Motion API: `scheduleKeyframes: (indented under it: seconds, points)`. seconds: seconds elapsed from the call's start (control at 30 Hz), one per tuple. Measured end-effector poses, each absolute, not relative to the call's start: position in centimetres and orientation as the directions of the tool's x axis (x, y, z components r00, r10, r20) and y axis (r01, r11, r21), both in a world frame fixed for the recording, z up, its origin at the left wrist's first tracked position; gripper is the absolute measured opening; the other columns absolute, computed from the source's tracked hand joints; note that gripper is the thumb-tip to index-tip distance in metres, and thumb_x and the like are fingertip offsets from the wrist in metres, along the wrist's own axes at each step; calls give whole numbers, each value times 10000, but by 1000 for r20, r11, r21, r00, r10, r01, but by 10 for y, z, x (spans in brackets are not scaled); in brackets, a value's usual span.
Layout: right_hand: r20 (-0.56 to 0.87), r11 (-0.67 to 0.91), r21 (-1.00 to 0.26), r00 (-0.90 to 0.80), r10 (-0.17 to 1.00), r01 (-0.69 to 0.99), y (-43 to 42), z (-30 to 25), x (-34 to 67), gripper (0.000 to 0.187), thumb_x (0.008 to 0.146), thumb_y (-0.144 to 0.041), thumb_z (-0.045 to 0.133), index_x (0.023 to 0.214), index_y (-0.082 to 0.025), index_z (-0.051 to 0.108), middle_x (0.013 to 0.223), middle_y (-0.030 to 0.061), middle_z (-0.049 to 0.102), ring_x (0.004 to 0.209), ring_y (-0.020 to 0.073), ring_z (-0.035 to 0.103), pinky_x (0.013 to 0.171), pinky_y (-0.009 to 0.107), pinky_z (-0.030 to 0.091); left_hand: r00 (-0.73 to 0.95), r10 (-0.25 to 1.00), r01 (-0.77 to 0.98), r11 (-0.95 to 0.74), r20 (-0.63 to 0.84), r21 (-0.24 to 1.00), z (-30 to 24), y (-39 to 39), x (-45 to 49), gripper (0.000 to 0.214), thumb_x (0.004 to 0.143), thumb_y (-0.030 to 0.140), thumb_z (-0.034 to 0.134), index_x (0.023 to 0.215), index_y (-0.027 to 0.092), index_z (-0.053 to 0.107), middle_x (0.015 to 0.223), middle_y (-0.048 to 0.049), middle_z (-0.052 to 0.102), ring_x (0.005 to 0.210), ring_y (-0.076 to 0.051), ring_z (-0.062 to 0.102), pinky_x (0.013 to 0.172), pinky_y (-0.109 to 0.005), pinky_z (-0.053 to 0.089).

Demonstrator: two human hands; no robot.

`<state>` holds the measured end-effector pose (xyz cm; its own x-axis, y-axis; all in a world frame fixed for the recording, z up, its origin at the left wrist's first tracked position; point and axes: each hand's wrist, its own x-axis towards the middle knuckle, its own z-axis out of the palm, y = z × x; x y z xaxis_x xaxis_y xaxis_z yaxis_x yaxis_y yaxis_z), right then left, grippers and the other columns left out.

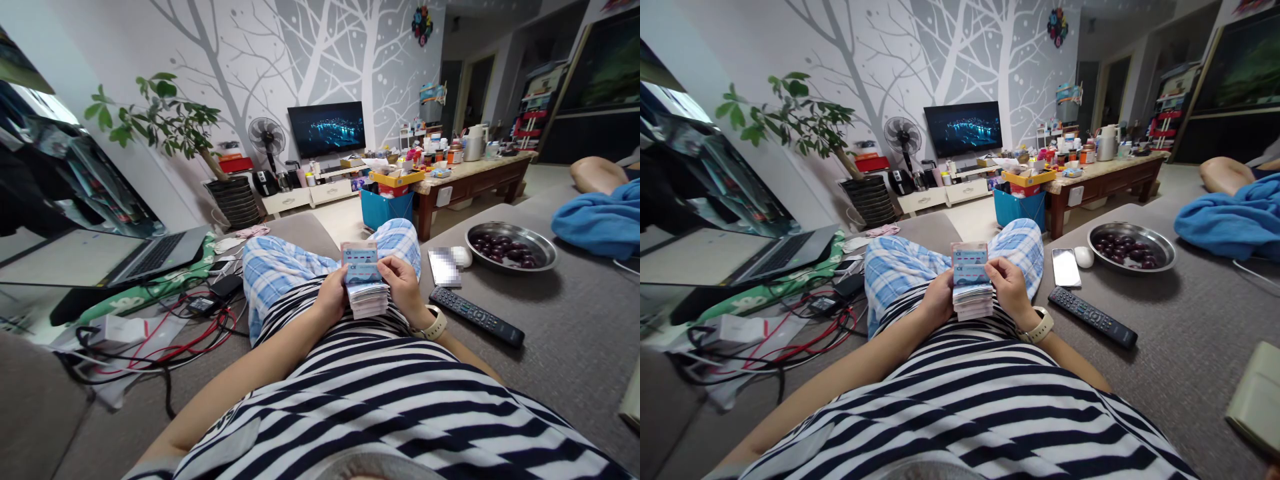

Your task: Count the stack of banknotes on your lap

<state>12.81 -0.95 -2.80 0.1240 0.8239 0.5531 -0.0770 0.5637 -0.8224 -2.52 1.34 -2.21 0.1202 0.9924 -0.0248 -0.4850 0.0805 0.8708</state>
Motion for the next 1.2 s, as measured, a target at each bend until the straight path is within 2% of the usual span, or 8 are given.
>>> scheduleKeyframes:
  seconds: [0.33,0.5,0.67,0.87,0.97,1.2]
  points:
    - [547,558,-826,122,828,-79,-11,-26,128,301,862,-476,626,721,-210,614,657,-13,519,633,153,445,583,282,373,132,991,-486,73,-9,871,-21,11,-25,224,700,260,734,884,133,726,878,-98,794,990,-325,736,907,-452,583]
    - [539,551,-831,129,832,-77,-10,-27,128,345,863,-519,623,698,-216,610,594,-25,485,572,143,407,541,283,339,119,993,-491,79,-24,868,-20,11,-24,212,731,275,724,890,135,726,884,-105,794,1006,-331,732,920,-471,578]
    - [523,534,-835,111,845,-135,-10,-28,128,400,889,-576,578,724,-215,629,564,-13,550,526,140,425,522,284,348,135,990,-491,108,-47,864,-22,12,-24,277,759,328,720,941,119,724,941,-130,792,1023,-325,730,948,-471,563]
    - [503,522,-847,165,848,-99,-6,-31,129,400,803,-534,715,636,-221,528,572,-41,462,569,135,401,549,283,341,126,992,-432,76,-23,898,-16,5,-25,223,705,314,761,839,138,729,894,-122,791,997,-337,731,935,-472,560]
    - [498,514,-855,171,850,-71,-4,-32,129,404,825,-528,686,625,-222,513,570,-44,443,569,134,387,555,286,331,127,992,-413,62,-10,909,-15,4,-26,207,675,291,779,809,142,729,838,-111,788,963,-336,736,923,-466,560]
    - [485,494,-868,143,863,-40,-4,-31,130,380,848,-489,632,614,-222,500,562,-45,433,561,136,380,548,290,314,135,990,-420,93,-39,903,-22,12,-24,226,676,223,734,877,120,732,840,-129,786,958,-338,739,904,-468,571]
